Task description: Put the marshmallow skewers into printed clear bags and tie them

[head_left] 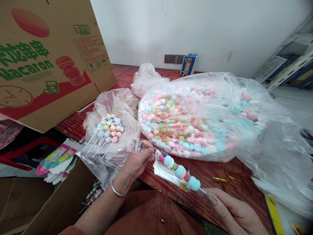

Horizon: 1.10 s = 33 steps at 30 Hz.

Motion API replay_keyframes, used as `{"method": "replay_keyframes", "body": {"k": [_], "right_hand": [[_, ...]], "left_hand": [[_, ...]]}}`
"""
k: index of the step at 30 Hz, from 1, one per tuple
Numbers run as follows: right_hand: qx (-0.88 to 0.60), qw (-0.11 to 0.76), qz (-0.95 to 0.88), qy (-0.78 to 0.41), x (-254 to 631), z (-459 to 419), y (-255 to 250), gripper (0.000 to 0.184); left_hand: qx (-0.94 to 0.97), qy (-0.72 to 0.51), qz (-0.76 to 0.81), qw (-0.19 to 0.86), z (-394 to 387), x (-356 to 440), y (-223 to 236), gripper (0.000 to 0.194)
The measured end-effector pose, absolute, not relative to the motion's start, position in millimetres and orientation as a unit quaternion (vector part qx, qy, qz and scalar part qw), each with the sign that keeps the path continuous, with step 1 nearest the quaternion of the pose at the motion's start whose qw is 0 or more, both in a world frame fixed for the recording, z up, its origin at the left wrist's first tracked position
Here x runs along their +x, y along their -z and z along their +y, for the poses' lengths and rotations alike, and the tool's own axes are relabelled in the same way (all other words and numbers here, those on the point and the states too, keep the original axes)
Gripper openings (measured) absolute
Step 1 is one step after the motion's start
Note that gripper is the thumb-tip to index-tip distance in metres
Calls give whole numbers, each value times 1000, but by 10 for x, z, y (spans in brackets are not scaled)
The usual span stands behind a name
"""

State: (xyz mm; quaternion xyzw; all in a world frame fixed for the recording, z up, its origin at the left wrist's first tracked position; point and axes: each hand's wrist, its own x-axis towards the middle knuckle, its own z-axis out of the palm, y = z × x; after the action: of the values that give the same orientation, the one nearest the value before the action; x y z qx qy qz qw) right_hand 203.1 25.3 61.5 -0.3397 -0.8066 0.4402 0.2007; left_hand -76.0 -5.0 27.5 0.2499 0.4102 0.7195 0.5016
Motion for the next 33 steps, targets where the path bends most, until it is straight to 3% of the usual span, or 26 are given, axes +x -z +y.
{"method": "replay_keyframes", "body": {"k": [18,24,33], "right_hand": [[-414,256,-738,-466,2040,145,-472,22],[-414,231,-682,-556,2095,131,-425,29],[-478,268,-545,-634,2164,35,-200,32]], "left_hand": [[99,-697,409,580,7,-532,-267,30],[97,-707,402,574,7,-537,-235,33],[32,-699,373,609,4,-556,-106,36]]}}
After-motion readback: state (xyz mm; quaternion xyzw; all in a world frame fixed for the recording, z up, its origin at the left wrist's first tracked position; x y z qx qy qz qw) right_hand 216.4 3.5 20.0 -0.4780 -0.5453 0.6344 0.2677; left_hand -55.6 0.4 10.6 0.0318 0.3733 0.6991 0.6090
